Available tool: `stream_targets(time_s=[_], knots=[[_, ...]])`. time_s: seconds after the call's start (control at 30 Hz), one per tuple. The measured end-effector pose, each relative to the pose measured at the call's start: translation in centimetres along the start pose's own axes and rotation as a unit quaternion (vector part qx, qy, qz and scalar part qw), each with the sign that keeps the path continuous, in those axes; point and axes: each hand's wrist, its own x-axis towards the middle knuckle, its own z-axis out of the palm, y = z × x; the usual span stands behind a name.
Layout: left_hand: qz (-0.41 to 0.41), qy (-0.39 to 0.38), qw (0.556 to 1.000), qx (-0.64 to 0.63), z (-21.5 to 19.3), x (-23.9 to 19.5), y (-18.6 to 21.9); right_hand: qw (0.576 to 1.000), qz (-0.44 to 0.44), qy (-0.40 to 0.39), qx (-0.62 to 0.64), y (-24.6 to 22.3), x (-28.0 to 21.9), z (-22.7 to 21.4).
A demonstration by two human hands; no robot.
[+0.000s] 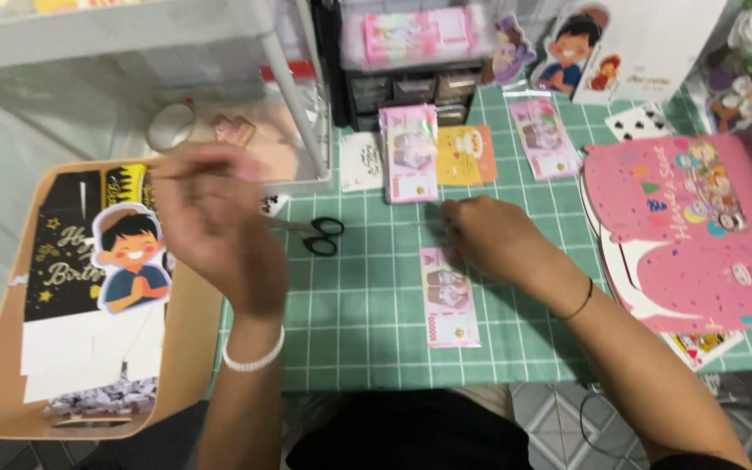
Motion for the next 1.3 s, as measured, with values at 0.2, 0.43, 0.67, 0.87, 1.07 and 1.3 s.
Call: stream_targets(time_s=[0.2,0.43,0.67,0.87,1.07,1.3], knots=[[-0.04,0.137,0.989,-0.039,0.5,2.7,-8.1,0.982,-0.044,0.155,-0.102,-2.7,-0.7,0.9],[-0.149,-0.012,0.972,-0.179,1.6,1.8,-10.4,0.966,-0.252,0.041,0.038,-8.1,1.6,-0.4],[-0.237,-0.044,0.963,-0.118,0.7,2.1,-8.8,0.951,-0.295,0.086,0.025,-9.8,5.4,2.3],[-0.283,-0.007,0.948,-0.143,0.2,1.3,-10.7,0.956,-0.276,0.092,0.033,-9.9,6.3,2.8],[-0.305,-0.01,0.941,-0.143,-0.2,1.4,-11.1,0.948,-0.271,0.129,0.108,-9.4,7.6,4.9],[-0.354,0.001,0.904,-0.238,0.0,1.2,-11.7,0.956,-0.237,0.088,0.147,-9.4,8.1,5.5]])
